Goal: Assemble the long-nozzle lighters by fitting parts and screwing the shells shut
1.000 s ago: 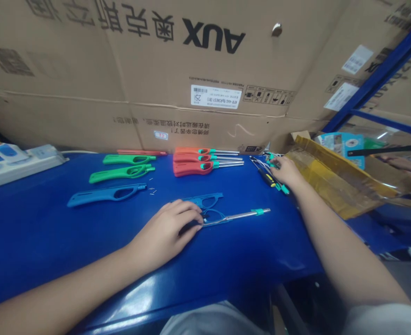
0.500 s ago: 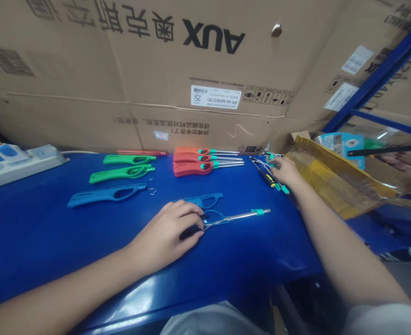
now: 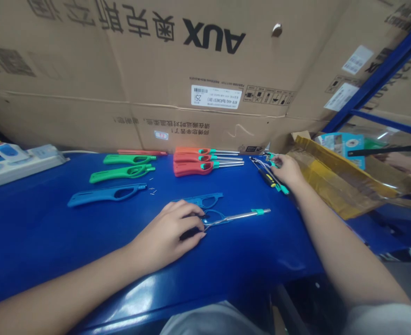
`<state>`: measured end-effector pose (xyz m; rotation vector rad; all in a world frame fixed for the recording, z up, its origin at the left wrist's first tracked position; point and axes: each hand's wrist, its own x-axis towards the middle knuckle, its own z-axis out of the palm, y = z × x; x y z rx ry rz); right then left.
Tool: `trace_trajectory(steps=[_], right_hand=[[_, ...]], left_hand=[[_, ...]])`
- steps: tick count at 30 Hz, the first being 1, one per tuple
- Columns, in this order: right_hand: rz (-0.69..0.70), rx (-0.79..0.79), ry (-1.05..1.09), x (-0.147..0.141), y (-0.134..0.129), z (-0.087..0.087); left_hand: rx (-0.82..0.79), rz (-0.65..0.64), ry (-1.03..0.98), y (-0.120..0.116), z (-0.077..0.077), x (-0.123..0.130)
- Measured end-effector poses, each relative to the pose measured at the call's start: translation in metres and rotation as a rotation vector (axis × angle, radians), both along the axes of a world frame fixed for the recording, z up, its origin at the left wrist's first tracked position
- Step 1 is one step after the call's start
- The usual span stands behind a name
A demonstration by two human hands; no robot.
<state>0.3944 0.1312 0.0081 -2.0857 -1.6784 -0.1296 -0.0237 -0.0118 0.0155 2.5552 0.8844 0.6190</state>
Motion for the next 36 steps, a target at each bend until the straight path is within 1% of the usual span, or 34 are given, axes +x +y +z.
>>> trace_trajectory(steps=[3,6,11,14,15,17,20,22,25,27,29,31,34,36], right_hand=[[-0.012,-0.001,0.041,-0.002,0.0,-0.001],[-0.022,0.025,0.099,-0.005,-0.002,0.001],[0.011,0.143,0.264,-0.014,-0.008,0.016],[0.09,0.171,0.447,-0.028,-0.014,0.027],[0.136,0.149,0.518,-0.034,-0.017,0.031],[0.25,0.051,0.658,-0.049,-0.025,0.036],[0.417,-0.172,0.805,-0.072,-0.039,0.041],[0.485,-0.329,0.847,-0.086,-0.048,0.041],[0.537,-0.522,0.833,-0.1,-0.056,0.035],[0.547,-0.572,0.791,-0.106,-0.057,0.028],[0.541,-0.565,0.733,-0.109,-0.058,0.022],[0.531,-0.544,0.672,-0.11,-0.059,0.02],[0.531,-0.515,0.6,-0.107,-0.062,0.026],[0.601,-0.472,0.529,-0.102,-0.064,0.034]], left_hand=[[0.001,-0.002,-0.004,0.0,-0.001,-0.001],[0.003,-0.007,-0.004,0.001,-0.002,-0.001],[0.009,0.001,-0.007,0.001,-0.001,0.0],[0.009,0.006,-0.009,0.002,-0.001,0.001],[0.008,0.006,-0.009,0.002,-0.001,0.001],[0.002,0.005,-0.014,0.002,-0.001,0.002],[-0.013,0.002,-0.027,0.003,-0.002,0.001],[-0.019,0.002,-0.033,0.002,-0.003,0.001],[-0.02,0.001,-0.032,0.002,-0.003,0.001],[-0.016,0.0,-0.028,0.002,-0.003,0.001],[-0.01,0.001,-0.023,0.002,-0.003,0.001],[-0.003,-0.001,-0.02,0.002,-0.003,0.001],[0.003,0.002,-0.017,0.003,-0.004,0.001],[0.005,0.003,-0.018,0.003,-0.004,0.0]])
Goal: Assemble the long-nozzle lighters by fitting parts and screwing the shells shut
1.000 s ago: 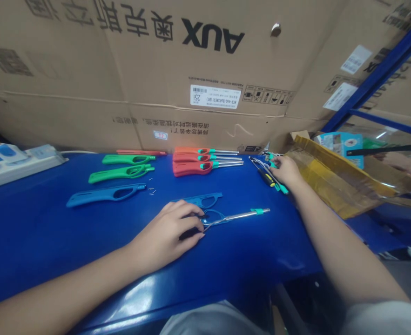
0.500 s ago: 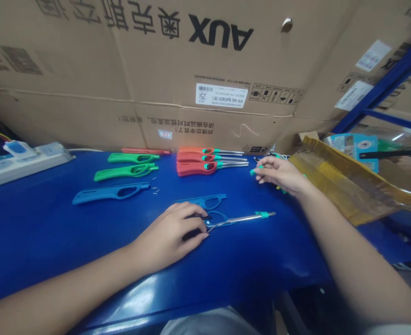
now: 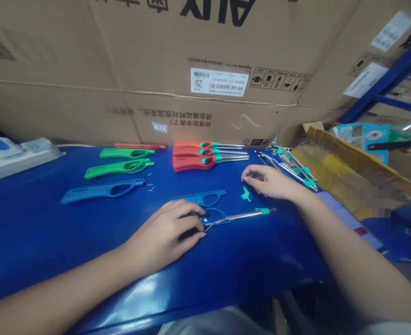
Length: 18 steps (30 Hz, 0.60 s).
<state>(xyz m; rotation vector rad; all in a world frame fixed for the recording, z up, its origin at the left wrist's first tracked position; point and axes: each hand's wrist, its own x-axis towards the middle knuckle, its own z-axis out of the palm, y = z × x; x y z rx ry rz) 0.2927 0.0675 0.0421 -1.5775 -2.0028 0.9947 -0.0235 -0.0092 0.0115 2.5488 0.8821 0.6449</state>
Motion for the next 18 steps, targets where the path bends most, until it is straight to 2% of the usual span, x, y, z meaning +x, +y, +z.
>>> trace_trajectory(steps=[1,2,4,5,14,18], right_hand=[[0.071,0.051,-0.026,0.003,-0.001,0.004],[0.198,0.113,-0.074,0.007,-0.001,0.008],[0.389,0.158,-0.159,0.013,-0.001,0.012],[0.44,0.159,-0.193,0.015,0.0,0.012],[0.407,0.176,-0.292,0.006,-0.007,0.012],[0.38,0.24,-0.323,-0.001,-0.011,0.01]], left_hand=[[0.001,-0.001,-0.001,0.0,0.0,0.0],[0.001,-0.002,-0.001,0.0,0.0,-0.001],[0.006,-0.006,-0.001,0.0,0.0,-0.001],[0.009,-0.008,0.0,0.0,0.0,-0.001],[0.009,0.005,-0.022,0.001,-0.001,0.0],[-0.007,0.031,-0.059,0.001,-0.001,0.0]])
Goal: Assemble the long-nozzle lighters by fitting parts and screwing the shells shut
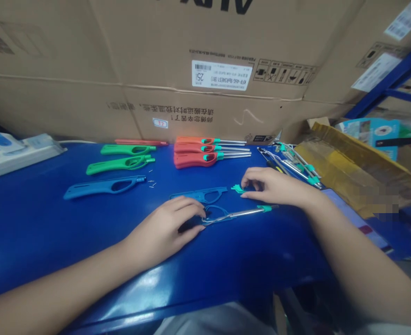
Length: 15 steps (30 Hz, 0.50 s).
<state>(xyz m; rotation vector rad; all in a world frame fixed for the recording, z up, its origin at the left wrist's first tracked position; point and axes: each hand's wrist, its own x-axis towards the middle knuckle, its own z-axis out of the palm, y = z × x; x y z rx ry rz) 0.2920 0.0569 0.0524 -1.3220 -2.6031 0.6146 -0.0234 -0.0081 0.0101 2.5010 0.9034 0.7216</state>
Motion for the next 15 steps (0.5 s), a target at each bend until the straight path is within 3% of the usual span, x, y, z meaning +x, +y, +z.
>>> trace_trajectory(steps=[8,15], right_hand=[[0.062,0.027,0.19,-0.02,-0.018,0.005],[0.249,0.029,0.185,-0.045,-0.033,-0.01]], left_hand=[[0.035,0.059,-0.03,0.0,-0.001,0.002],[0.029,0.063,-0.021,-0.001,-0.001,0.001]])
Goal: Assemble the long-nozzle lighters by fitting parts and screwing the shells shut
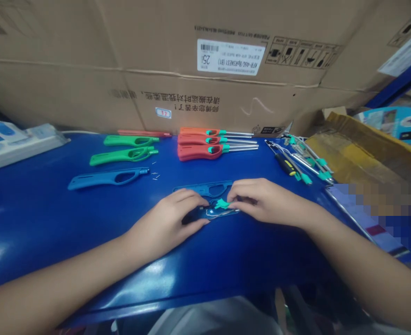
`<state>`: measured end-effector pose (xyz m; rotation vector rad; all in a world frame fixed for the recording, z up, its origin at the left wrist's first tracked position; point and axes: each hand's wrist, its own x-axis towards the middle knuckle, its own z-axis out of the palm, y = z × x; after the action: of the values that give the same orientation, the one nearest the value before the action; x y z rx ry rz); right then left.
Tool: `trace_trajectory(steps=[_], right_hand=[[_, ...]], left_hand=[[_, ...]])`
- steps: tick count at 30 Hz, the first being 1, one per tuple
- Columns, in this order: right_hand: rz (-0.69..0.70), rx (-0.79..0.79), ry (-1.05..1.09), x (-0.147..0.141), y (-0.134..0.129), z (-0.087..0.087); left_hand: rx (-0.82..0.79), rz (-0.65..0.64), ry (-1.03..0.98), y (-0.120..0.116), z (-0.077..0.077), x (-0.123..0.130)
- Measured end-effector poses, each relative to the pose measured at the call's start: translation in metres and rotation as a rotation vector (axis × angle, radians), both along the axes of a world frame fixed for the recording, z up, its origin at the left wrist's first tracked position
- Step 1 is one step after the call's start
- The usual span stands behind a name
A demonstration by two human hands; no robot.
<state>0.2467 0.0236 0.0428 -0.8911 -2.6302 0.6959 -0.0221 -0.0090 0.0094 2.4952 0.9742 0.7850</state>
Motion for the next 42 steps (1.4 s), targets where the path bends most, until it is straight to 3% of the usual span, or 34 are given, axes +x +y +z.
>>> trace_trajectory(steps=[8,17,22,42], right_hand=[[0.045,0.019,-0.002,-0.008,-0.002,-0.014],[0.133,0.301,-0.111,-0.01,-0.007,-0.015],[0.152,0.378,-0.165,-0.01,-0.009,-0.012],[0.14,0.425,-0.259,-0.014,-0.017,-0.006]], left_hand=[[-0.039,0.006,0.006,0.001,0.001,0.001],[-0.181,0.029,-0.008,-0.001,0.005,0.004],[-0.186,0.033,-0.007,-0.001,0.005,0.005],[-0.116,0.051,0.027,-0.011,0.006,0.007]])
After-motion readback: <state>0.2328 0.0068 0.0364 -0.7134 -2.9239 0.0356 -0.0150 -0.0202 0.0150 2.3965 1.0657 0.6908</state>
